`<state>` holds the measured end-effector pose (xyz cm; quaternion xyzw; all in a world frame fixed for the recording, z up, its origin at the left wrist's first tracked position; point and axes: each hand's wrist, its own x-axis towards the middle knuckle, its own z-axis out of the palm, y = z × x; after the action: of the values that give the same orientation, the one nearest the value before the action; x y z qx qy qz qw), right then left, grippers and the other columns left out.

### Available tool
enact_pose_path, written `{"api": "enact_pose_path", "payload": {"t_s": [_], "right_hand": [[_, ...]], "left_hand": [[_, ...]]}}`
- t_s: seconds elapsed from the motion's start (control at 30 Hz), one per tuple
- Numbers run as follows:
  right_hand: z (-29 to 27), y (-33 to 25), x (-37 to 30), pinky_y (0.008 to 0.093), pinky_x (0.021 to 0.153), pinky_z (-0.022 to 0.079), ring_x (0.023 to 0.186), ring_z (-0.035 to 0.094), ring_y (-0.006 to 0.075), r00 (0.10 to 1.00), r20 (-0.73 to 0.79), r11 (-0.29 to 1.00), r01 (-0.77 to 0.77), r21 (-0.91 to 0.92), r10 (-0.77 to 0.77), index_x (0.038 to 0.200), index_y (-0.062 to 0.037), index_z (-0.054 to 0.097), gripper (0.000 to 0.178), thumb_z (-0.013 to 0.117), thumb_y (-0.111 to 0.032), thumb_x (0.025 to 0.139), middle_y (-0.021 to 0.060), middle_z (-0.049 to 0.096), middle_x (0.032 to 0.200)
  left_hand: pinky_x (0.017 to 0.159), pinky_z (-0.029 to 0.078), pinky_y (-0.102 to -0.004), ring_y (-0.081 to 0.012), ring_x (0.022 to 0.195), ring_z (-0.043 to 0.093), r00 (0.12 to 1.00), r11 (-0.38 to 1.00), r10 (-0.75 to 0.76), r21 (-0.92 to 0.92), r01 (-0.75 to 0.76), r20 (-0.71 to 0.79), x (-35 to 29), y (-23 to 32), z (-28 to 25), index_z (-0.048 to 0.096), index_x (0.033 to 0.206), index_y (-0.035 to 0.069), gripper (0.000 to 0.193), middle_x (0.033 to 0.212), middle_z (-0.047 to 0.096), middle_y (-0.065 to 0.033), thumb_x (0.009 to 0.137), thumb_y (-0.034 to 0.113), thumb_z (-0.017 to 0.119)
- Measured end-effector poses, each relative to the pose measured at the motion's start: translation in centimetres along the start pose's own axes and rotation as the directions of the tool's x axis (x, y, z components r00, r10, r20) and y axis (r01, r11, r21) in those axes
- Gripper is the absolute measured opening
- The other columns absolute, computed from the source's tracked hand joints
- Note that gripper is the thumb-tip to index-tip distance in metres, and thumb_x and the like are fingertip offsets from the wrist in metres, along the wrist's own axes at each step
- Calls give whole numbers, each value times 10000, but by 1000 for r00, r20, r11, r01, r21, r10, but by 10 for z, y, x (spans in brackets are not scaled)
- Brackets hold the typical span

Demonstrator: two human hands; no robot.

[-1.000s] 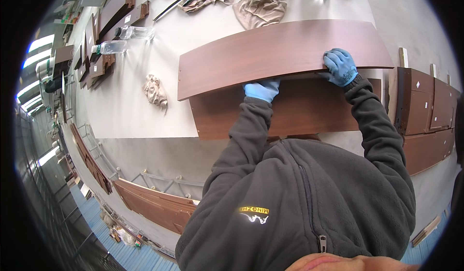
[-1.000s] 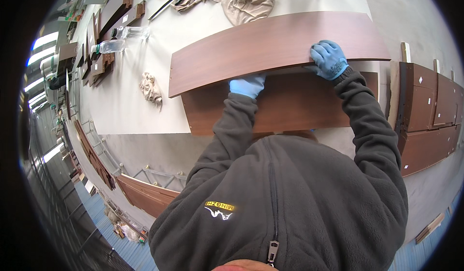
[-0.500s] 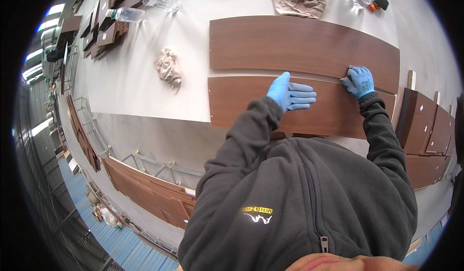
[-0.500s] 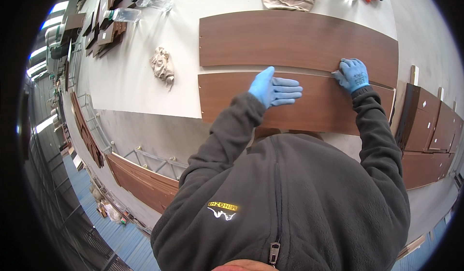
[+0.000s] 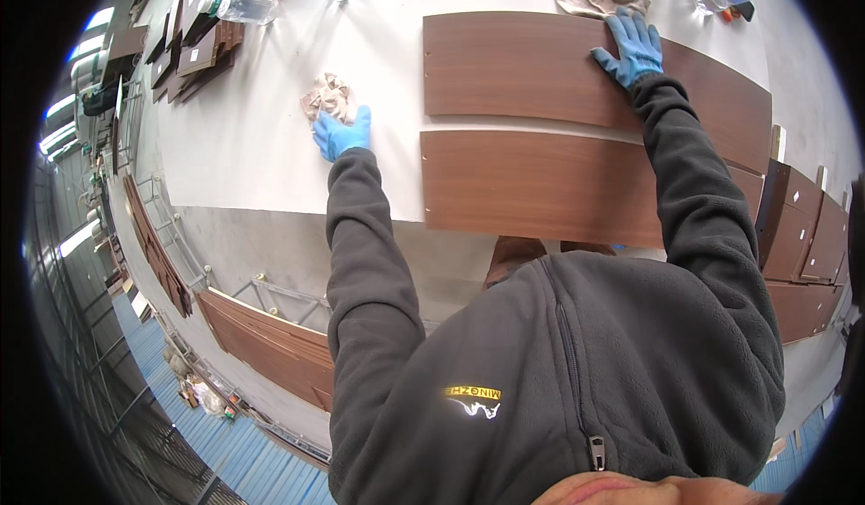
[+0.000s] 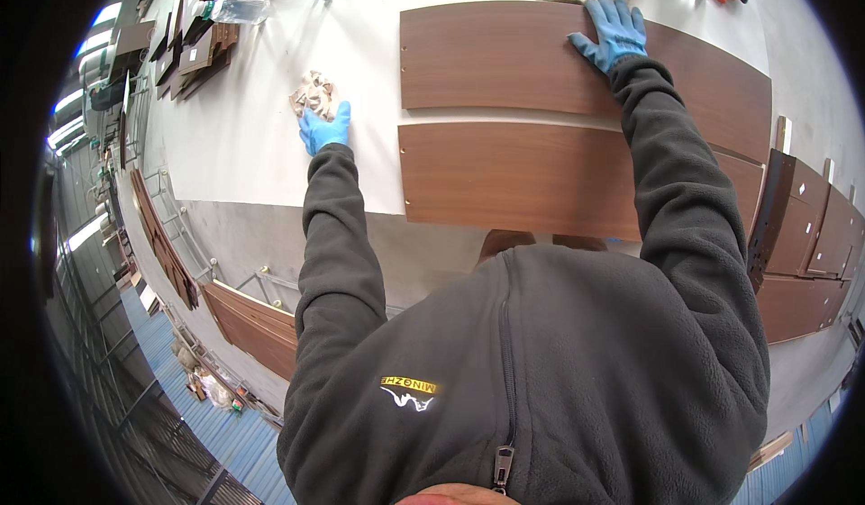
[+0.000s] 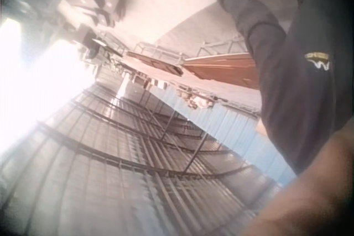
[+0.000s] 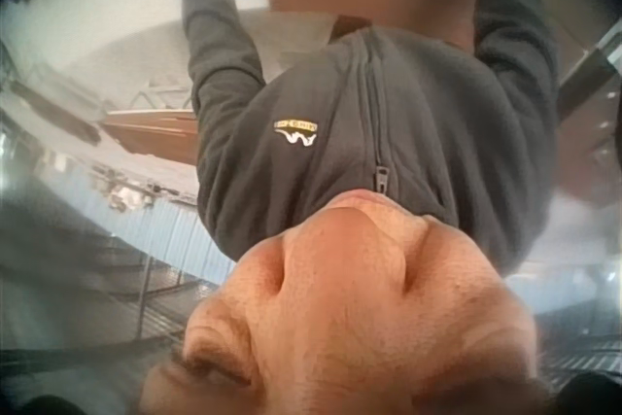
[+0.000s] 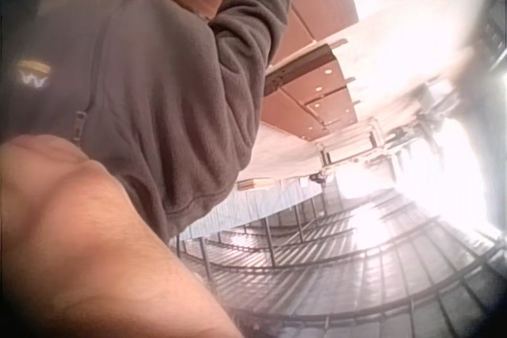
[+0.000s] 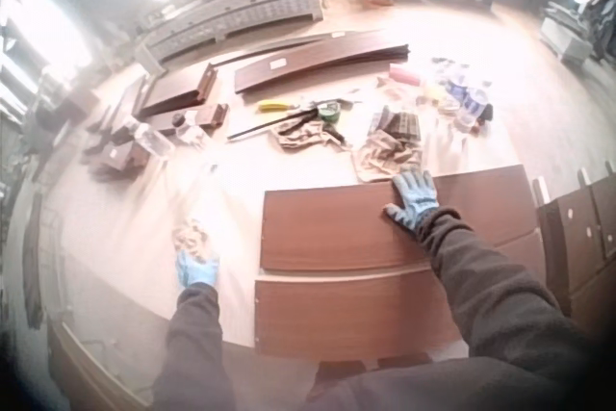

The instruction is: The person wipes a brown wood panel with a cloth, applies a small amount of paste from a tube to a label, places the panel on a stack, then returns to the table to wipe several additional panels with a cloth and water. The person handles multiple panels one at a time, wiping each surface and stacking them.

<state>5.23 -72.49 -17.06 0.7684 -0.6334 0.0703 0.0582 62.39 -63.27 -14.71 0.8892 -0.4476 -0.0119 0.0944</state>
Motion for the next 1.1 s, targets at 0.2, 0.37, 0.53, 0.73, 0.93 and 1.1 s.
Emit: {"api": "enact_pose_path", "payload": {"t_s": [0.2,0.37,0.53,0.73,0.93,1.1], "right_hand": [[8,-9,-17,562,1284,206,1589,309,352,998,49,1000,27,9,-27,1581,-164,466,784,647,-589,948,115,377,1707],[5,-13,-20,561,1279,232,1588,312,373,999,-34,998,35,57,-33,1568,-144,482,762,688,-533,947,137,367,1711],[-16,-44,-33,551,1262,289,1570,357,371,960,-276,975,110,192,-54,1470,-102,576,683,696,-536,957,155,431,1673],[-54,-135,-56,516,1236,365,1530,433,378,947,-316,759,244,604,-53,1456,-42,594,619,673,-458,1004,177,500,1622],[-80,-240,-69,410,1193,417,1466,497,272,919,338,-416,-393,820,-202,1643,-73,389,723,637,-429,1065,149,490,1625],[-107,-246,-67,403,1164,415,1392,523,238,854,477,-600,-496,627,-207,1658,-120,348,725,565,-511,1088,113,460,1628]], "left_hand": [[1247,336,-492,-379,1504,440,1000,1000,-29,-2,29,1,14,-16,29,453,1602,60,1039,1646,444,-212,784,604,790],[974,548,-403,-305,1047,710,994,948,-16,-319,-20,-111,39,-31,27,713,1300,-13,489,1152,767,-155,899,252,801],[809,587,-360,-212,914,698,930,255,-291,-919,301,224,86,-50,-21,693,1255,-60,327,1085,740,-133,997,136,743],[1197,408,-514,-313,1371,562,872,-408,141,-775,482,468,79,-69,-114,617,1415,73,445,1450,640,-130,1074,351,553],[1119,469,-508,-260,1188,642,764,-554,481,-527,644,429,-28,38,-138,639,1314,42,366,1318,669,-139,1079,293,515],[775,575,-304,-198,923,689,925,148,261,-958,245,277,-125,133,-125,709,1179,-17,244,1056,717,-60,1025,102,561]]}}
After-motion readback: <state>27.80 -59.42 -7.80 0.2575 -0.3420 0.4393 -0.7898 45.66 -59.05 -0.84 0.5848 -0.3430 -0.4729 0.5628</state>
